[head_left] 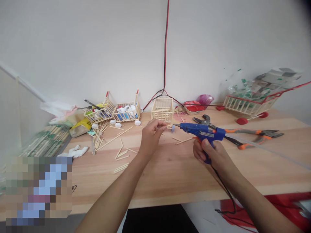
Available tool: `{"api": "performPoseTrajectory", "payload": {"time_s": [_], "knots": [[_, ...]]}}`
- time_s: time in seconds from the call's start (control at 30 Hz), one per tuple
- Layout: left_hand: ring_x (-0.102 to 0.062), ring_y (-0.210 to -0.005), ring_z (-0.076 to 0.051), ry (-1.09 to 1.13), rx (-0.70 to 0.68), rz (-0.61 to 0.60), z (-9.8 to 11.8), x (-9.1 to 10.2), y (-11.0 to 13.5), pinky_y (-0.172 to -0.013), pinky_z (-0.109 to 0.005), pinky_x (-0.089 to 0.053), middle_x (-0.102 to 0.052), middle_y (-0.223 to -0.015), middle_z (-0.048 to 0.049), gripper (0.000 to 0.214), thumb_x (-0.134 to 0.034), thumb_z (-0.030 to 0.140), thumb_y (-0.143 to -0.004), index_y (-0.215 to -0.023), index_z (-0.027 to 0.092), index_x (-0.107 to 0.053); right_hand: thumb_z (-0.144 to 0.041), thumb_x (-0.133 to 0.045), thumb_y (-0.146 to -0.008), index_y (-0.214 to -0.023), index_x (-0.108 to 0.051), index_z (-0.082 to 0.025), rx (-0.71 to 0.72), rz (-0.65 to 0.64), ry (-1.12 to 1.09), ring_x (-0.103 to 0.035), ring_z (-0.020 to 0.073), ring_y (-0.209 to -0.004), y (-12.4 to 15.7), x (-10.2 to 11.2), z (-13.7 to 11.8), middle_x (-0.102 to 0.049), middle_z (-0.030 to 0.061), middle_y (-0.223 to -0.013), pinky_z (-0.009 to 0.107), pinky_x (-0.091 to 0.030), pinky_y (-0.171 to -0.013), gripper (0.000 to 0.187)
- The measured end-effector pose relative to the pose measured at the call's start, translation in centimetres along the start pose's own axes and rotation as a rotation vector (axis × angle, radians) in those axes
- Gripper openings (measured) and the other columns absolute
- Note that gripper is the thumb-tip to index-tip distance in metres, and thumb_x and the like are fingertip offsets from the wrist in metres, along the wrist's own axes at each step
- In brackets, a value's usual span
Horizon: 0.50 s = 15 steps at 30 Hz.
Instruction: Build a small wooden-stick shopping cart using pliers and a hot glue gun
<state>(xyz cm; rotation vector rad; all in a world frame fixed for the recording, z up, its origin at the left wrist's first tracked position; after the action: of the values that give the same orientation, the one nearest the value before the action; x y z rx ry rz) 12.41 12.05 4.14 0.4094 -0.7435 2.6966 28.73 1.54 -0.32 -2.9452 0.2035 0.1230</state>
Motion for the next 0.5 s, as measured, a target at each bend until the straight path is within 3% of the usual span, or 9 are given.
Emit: {"api": "performPoseTrajectory", "payload": {"time_s": [0.23, 0.5], "knots": [[-0.056, -0.074, -0.013, 0.187, 0.087, -0.025, -1.3, -0.6, -0.2, -0.071, -0.024, -0.043, -0.065, -0.082, -0.0008, 0.008, -0.059, 0.022, -0.081, -0.082, 0.017, -0.065, -0.064, -0.055, -0.079, -0.063, -0.047, -0.022, -0.04, 0.003, -0.03, -0.033, 0.0109, -0.038, 0.1, -0.4, -0.6, -0.035, -0.004, -0.045, 0.029, -0.025, -0.039, 0.046], [-0.058, -0.073, -0.013, 0.225, 0.112, -0.094, -1.5, -1.1, -0.2, -0.072, -0.025, -0.044, -0.067, -0.078, -0.0014, 0.011, -0.058, 0.025, -0.081, -0.082, 0.017, -0.066, -0.063, -0.054, -0.082, -0.073, -0.053, -0.021, -0.036, 0.006, -0.05, -0.034, 0.0103, -0.039, 0.2, -0.2, -0.3, -0.037, -0.0048, -0.046, 0.027, -0.026, -0.041, 0.042]]}}
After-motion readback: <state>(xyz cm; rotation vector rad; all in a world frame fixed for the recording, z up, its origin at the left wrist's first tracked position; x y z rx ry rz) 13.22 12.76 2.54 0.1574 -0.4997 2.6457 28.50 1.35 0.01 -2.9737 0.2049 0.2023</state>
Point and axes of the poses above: each hand's wrist, its own y-axis away from the middle knuckle, its own x-axis out of the back of the hand, z = x × y, the point moved 6 cm from there along -y, towards the middle knuckle
